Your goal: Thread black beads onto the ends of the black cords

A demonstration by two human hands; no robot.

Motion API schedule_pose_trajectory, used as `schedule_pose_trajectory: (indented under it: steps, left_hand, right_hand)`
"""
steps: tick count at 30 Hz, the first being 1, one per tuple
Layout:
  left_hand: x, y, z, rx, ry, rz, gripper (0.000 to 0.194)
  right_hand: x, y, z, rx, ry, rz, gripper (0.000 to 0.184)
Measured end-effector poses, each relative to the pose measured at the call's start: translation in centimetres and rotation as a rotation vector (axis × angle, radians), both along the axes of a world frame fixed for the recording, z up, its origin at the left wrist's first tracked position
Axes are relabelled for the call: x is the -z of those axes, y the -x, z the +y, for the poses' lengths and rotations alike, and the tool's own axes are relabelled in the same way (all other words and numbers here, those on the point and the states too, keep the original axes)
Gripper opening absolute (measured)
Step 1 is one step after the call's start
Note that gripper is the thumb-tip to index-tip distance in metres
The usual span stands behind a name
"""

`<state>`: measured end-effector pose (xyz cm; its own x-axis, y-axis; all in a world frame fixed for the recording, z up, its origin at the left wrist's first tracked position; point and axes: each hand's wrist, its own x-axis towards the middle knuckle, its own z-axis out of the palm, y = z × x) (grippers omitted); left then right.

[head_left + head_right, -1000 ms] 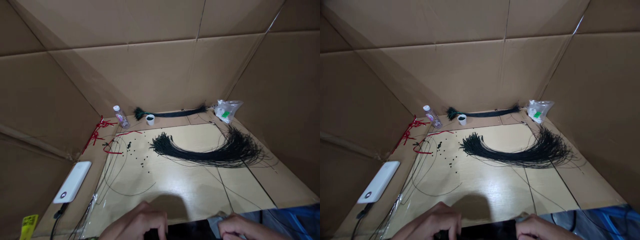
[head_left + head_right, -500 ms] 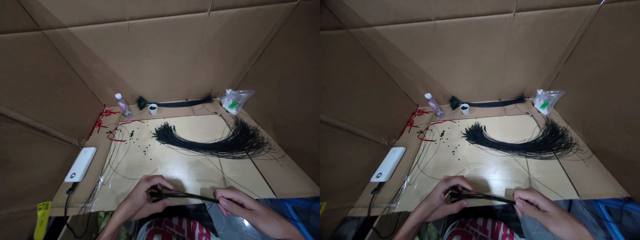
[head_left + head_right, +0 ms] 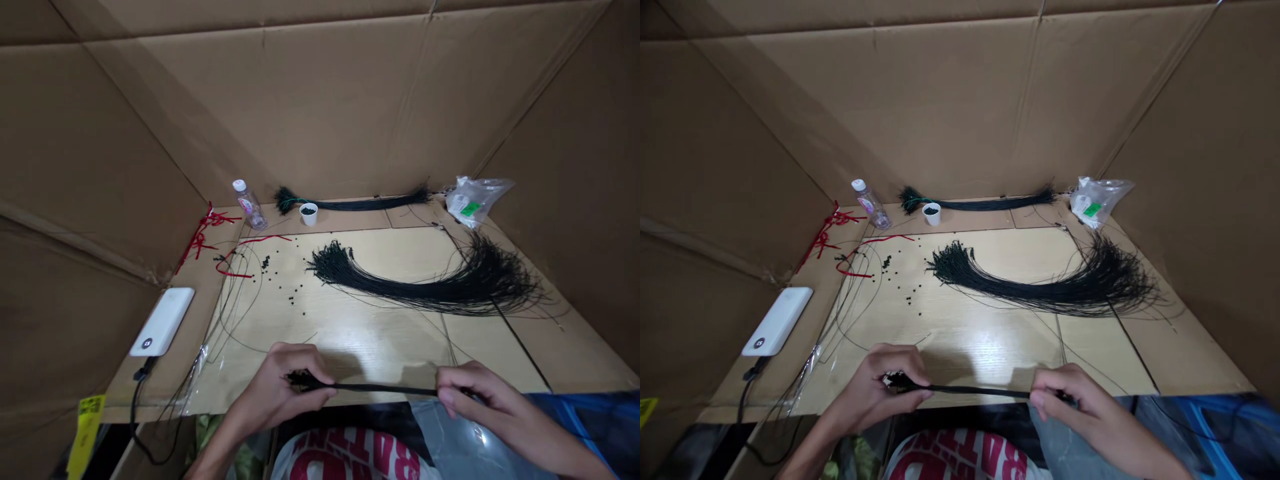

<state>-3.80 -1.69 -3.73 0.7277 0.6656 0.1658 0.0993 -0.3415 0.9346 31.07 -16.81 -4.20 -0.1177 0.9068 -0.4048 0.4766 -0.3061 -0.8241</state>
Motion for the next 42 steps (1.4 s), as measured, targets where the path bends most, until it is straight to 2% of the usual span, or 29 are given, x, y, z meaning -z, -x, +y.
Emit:
schedule_pose_trajectory:
  steps: [7,11,14,16,18,20,23,25,29,33,36,39,40,41,42]
  left_hand:
    - [-0.7,0.0,0.0,0.038,-0.004,-0.169,0.011]
    - [-1.1,-0.1,-0.4,0.044,0.036,-0.118,0.011]
    - [-1.6,-0.2,-1.2,0.129,0.045,-0.02,0.009]
    - [-1.9,-0.4,-1.9,0.213,0.041,0.064,0.009]
    - [-2.1,-0.9,-2.5,0.3,0.024,0.128,0.009]
    - [-2.2,-1.3,-2.7,0.333,-0.003,0.156,0.009]
    - [-2.4,-1.5,-2.3,0.271,-0.041,0.154,0.009]
    - [-2.3,-1.3,-1.7,0.219,-0.065,0.154,0.009]
    - [-1.3,-1.2,-1.0,0.109,-0.055,0.147,0.011]
    - [-0.9,-2.2,-0.3,0.08,0.0,0.186,0.01]
    - [-1.7,-3.4,1.7,0.185,0.065,0.27,0.011]
    - [-2.4,-5.4,6.0,0.323,0.069,0.249,0.03]
    - [-2.2,-6.4,7.9,0.298,-0.029,0.237,0.026]
    - [-2.0,-7.5,10.0,0.227,-0.211,0.273,0.02]
    - [-1.5,-8.8,12.2,0.171,-0.425,0.361,0.023]
  right_hand:
    - [-0.3,0.3,-0.4,-0.027,0.03,0.019,0.062]
    - [0.7,-0.3,-2.2,0.047,0.04,-0.005,0.06]
    - [1.0,-0.3,-3.4,0.003,0.04,0.089,0.045]
    - [0.9,0.9,-3.1,-0.04,0.036,0.187,0.039]
    - [0.7,3.2,-1.9,-0.033,0.03,0.277,0.048]
    - [0.6,5.9,-0.2,-0.06,0.029,0.378,0.057]
    - [0.6,9.0,1.9,-0.143,0.036,0.477,0.067]
    - [0.7,9.7,2.6,-0.148,0.027,0.491,0.072]
    - [0.7,9.1,2.7,-0.139,-0.007,0.387,0.07]
    - [0.6,8.2,2.7,-0.066,0.023,0.345,0.067]
    - [0.7,7.7,3.1,0.016,0.01,0.394,0.065]
    - [0.7,7.1,3.8,0.159,0.019,0.549,0.063]
    - [0.7,6.9,4.1,0.214,0.017,0.6,0.062]
    - [0.7,6.7,4.4,0.265,0.006,0.638,0.061]
    - [0.6,6.5,4.6,0.313,-0.012,0.664,0.061]
